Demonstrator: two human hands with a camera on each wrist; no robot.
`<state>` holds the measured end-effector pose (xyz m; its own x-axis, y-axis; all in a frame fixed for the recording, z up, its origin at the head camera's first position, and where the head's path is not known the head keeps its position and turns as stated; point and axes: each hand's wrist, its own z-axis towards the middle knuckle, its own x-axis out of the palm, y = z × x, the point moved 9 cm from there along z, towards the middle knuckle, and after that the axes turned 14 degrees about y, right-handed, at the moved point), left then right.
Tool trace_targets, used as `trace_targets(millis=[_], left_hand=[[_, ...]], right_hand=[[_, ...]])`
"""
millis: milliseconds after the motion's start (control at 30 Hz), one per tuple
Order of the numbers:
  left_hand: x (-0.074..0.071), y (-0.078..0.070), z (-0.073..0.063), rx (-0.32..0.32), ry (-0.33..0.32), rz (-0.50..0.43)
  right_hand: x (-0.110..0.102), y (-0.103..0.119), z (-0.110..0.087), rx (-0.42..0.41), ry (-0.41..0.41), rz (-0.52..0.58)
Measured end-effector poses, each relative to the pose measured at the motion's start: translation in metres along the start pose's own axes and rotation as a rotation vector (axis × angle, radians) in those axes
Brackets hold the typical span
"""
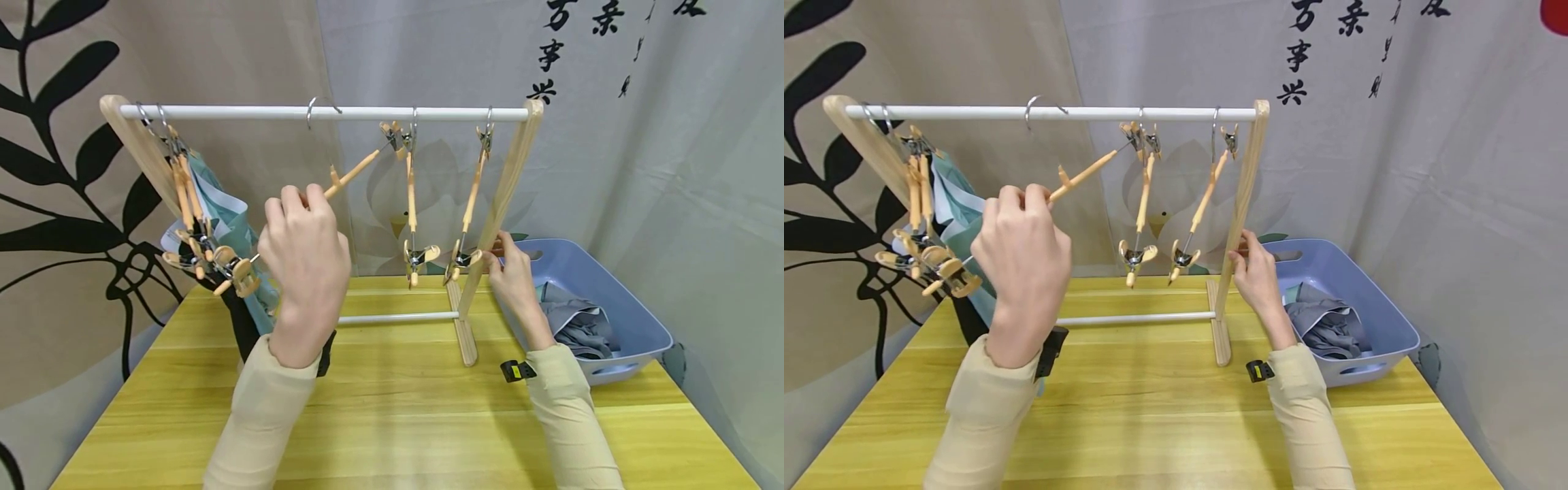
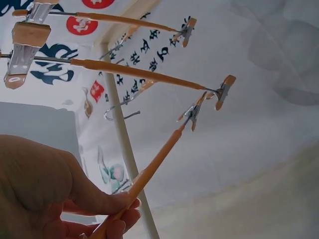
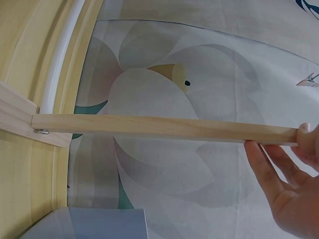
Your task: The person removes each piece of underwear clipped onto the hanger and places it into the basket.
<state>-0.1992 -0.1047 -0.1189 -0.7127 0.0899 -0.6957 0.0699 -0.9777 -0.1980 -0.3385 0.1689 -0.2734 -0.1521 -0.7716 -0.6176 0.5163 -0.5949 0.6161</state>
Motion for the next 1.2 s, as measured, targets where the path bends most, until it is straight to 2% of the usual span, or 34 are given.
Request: trace_targets(millis=[400,667,767,967,1200], left_hand=[[0.003,-0.012,0.007,-0.003,-0.005,0.026],[0.01,-0.021,0.012,-0.019,0.023,0.064],[0.01,-0.025,0.012,-0.028,-0.02,0.089],[0.005,-0.033,0.01,-0.038,-0.165,0.137],[0.005,-0.042,0.006,-0.033,-0.241,0.192]], right_hand=[[0.001,0.0,0.001,0.007,0.013,0.019],[0.002,0.0,0.001,0.009,0.018,0.022],[0.002,0.0,0.001,0.007,0.023,0.038],[0.002,-0.002,0.002,0.013,0.02,0.042],[0.002,-0.003,0.001,0.021,0.027,0.049]])
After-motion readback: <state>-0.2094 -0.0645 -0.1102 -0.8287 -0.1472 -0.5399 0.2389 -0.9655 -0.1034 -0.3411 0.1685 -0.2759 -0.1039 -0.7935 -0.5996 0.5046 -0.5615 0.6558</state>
